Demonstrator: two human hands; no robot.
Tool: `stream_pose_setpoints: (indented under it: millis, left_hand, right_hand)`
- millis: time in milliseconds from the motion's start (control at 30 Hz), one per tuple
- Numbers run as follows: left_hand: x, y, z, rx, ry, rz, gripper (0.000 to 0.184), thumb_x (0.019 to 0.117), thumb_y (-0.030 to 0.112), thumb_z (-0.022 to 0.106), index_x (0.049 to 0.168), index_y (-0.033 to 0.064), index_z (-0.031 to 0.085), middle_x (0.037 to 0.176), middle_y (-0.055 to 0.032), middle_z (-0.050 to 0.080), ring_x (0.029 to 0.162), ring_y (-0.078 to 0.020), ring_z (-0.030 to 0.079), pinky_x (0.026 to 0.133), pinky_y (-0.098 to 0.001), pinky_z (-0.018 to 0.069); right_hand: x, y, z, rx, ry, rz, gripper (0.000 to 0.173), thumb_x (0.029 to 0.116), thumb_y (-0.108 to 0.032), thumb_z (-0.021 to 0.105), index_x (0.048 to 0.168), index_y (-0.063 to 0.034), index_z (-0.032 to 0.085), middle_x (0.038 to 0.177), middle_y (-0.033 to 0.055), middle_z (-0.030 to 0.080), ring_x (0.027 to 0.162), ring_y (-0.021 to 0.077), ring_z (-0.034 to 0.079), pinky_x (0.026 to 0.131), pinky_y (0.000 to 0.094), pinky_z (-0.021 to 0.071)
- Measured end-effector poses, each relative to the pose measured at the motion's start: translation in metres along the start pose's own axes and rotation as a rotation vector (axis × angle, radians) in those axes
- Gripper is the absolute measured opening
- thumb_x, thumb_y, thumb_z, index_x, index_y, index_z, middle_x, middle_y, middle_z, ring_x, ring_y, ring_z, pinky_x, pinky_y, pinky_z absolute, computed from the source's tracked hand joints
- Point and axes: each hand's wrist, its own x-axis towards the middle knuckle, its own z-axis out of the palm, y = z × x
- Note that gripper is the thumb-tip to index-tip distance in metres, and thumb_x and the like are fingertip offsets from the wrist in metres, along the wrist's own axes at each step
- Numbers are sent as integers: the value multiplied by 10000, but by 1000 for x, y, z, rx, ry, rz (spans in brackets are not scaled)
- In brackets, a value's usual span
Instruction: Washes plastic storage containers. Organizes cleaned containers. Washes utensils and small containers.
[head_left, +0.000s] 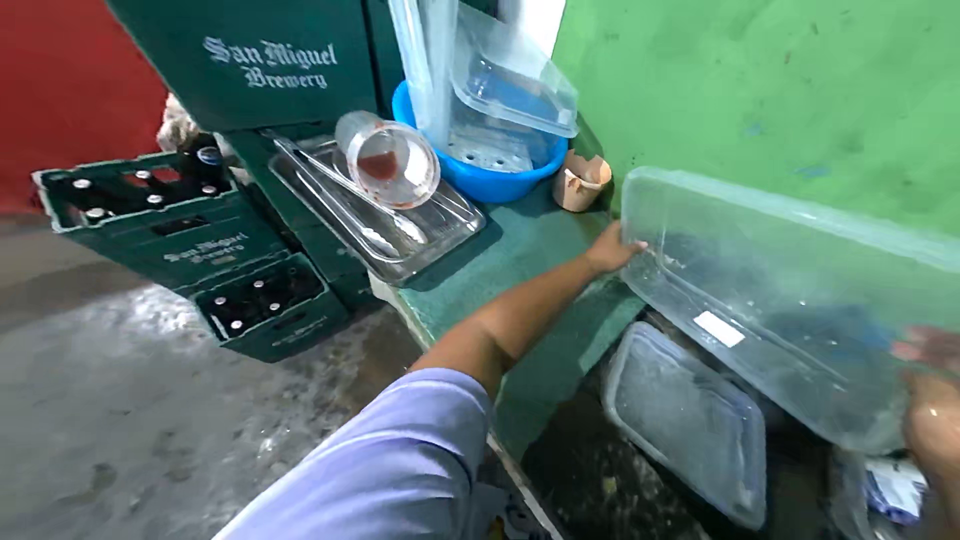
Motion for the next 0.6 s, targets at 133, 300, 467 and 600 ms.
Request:
stream_pose_setpoints:
  millis: [133,300,467,600]
  left_hand:
    - [-33,0,-97,150,27,-153,681,1023,237,642,1587,67,301,1518,-244,479,1349,-386,531,1082,-559,468]
    - [-62,-3,-199,506,95,-39,493,1010,210,655,1452,32,526,1451,-250,533,1268,-400,589,1064,-591,478]
    - [-43,48,-250,36,377,-56,656,1046,240,604,1574,32,274,1456,-209,534,1185,-300,649,978,-467,558]
    - [-27,55,-261,-312,424,4,651,1067,202,567,1595,72,208,1456,-198,517,1172,-279,652,947,-435,568]
  right_hand:
    - [44,-79,58,-38,120,-40,567,951,-24,493,1492,76,357,1383,288,557,1236,359,596,1038,496,496]
    - [111,-160,146,-17,392,-260,776,849,16,558,1559,106,259,1531,367,367,1428,453,404,1190,446,359]
    - [173,-226,242,121,461,-166,724,854,47,551,1545,78,337,1499,332,428,1414,422,434,1180,400,378]
    - [203,-257,310,168,406,-152,686,875,33,571,1538,31,396,1475,327,454,1393,448,443,1166,445,395]
